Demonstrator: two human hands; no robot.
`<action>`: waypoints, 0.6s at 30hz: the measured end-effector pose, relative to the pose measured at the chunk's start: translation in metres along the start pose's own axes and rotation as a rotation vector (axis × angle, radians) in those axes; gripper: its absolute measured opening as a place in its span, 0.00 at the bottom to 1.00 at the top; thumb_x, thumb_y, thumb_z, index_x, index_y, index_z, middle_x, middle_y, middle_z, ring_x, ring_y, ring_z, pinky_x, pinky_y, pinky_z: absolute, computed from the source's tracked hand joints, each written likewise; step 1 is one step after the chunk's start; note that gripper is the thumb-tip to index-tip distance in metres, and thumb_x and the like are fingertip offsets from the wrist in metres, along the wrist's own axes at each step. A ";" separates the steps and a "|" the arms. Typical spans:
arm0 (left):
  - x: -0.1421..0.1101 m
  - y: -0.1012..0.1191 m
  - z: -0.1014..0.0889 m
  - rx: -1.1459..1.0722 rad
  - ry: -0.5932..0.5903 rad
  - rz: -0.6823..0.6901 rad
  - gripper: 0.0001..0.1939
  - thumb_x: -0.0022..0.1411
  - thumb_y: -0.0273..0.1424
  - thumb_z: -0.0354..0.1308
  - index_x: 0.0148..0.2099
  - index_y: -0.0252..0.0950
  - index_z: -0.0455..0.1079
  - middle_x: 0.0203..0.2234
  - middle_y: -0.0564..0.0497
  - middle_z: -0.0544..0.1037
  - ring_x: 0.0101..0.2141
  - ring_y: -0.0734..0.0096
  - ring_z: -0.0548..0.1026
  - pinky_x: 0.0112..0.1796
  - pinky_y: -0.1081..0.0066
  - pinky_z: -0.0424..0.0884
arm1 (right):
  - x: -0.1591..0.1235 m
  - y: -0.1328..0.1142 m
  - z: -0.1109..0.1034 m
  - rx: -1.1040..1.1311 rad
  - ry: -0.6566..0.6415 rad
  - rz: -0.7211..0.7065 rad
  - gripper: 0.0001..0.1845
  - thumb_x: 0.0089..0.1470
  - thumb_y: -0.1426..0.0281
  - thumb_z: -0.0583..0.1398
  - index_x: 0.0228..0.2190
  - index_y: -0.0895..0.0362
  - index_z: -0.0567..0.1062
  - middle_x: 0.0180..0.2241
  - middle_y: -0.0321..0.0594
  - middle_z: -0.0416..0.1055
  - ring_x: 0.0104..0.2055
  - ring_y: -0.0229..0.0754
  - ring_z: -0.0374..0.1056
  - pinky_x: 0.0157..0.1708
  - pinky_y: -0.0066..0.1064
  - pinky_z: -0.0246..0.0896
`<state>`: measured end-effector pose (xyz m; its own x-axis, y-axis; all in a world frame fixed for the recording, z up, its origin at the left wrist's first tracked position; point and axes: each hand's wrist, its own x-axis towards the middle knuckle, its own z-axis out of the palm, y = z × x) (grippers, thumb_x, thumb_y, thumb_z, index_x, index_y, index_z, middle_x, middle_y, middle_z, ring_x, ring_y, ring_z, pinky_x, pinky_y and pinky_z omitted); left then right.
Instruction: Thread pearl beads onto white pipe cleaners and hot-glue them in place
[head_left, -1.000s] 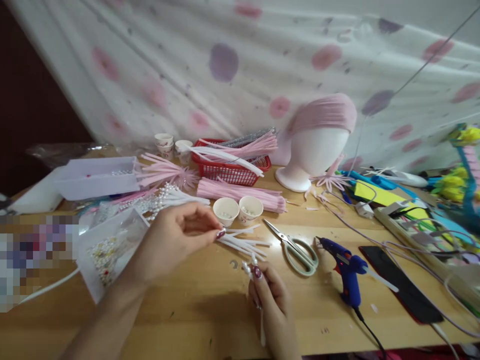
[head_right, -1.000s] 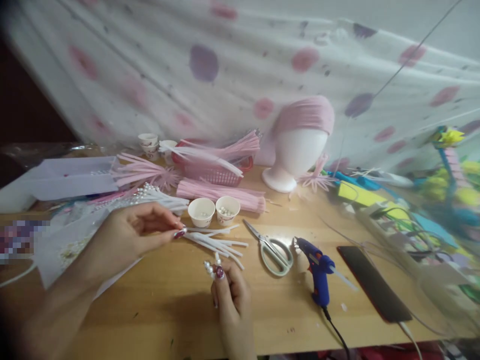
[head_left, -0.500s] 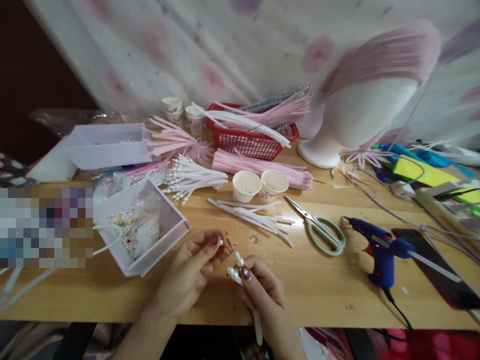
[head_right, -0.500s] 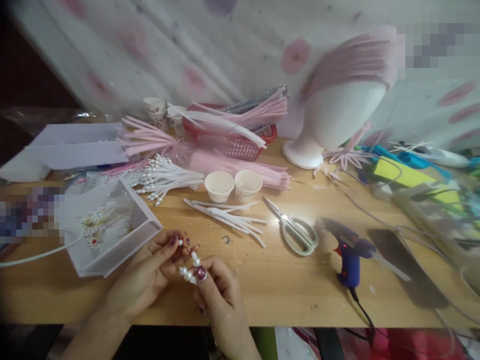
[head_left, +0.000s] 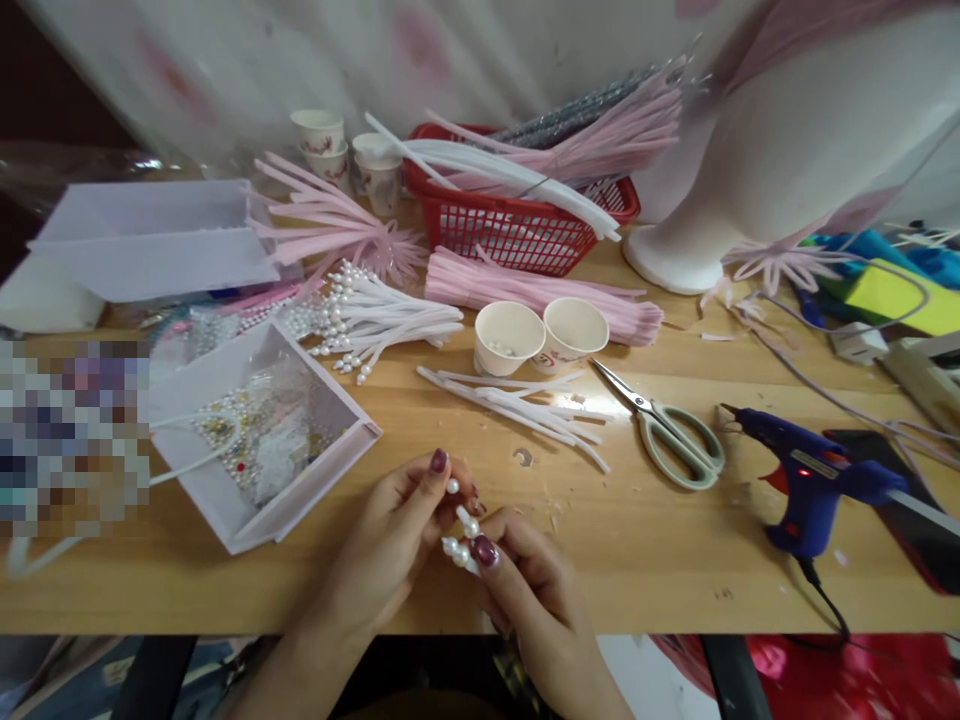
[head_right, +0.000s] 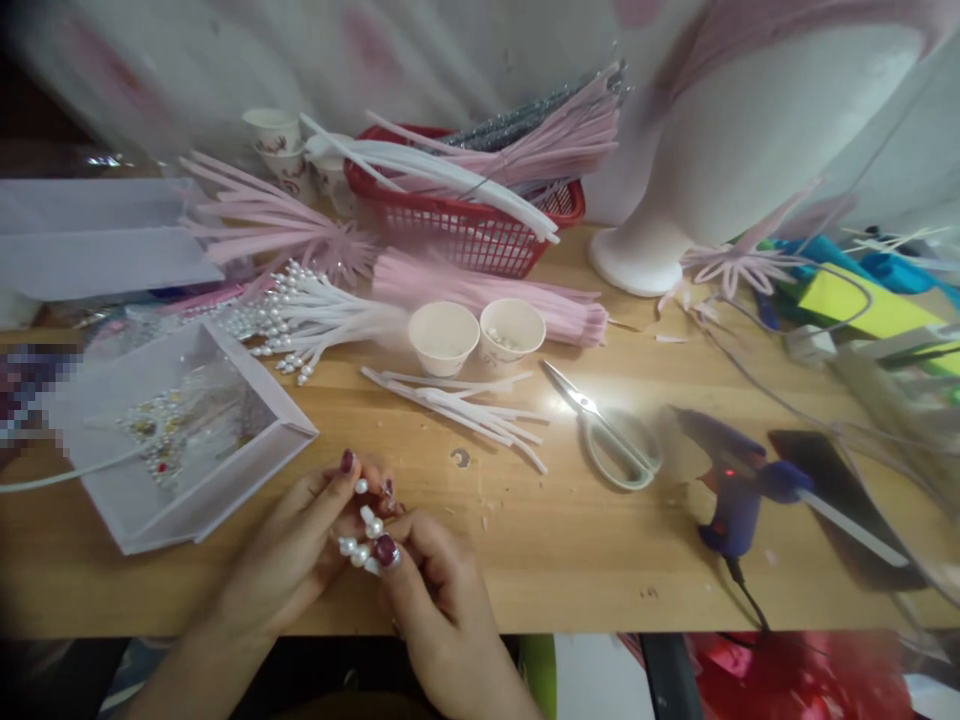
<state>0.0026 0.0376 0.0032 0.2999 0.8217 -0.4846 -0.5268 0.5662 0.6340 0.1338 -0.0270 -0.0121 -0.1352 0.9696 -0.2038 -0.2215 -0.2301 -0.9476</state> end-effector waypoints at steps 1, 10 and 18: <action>0.000 0.000 0.000 -0.002 0.001 0.002 0.22 0.45 0.45 0.77 0.25 0.32 0.75 0.22 0.54 0.74 0.25 0.75 0.72 0.24 0.77 0.69 | 0.000 -0.001 0.000 -0.029 0.000 -0.004 0.20 0.69 0.55 0.57 0.29 0.55 0.69 0.21 0.27 0.55 0.20 0.32 0.47 0.19 0.26 0.43; 0.001 0.002 -0.001 0.011 0.027 -0.003 0.21 0.44 0.45 0.77 0.25 0.32 0.76 0.20 0.55 0.73 0.21 0.80 0.68 0.22 0.80 0.67 | 0.000 -0.002 0.000 -0.102 0.001 -0.037 0.18 0.70 0.56 0.55 0.31 0.54 0.69 0.21 0.27 0.57 0.20 0.32 0.49 0.20 0.26 0.46; -0.002 0.001 -0.002 -0.064 0.074 0.005 0.18 0.42 0.37 0.80 0.29 0.33 0.78 0.21 0.55 0.77 0.20 0.82 0.70 0.23 0.82 0.69 | -0.001 -0.001 0.001 -0.059 0.020 -0.021 0.20 0.69 0.55 0.56 0.30 0.54 0.68 0.20 0.26 0.55 0.20 0.32 0.47 0.19 0.26 0.43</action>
<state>-0.0001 0.0366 0.0031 0.2387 0.8164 -0.5259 -0.5785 0.5545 0.5982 0.1335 -0.0280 -0.0103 -0.1116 0.9757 -0.1886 -0.1669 -0.2055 -0.9643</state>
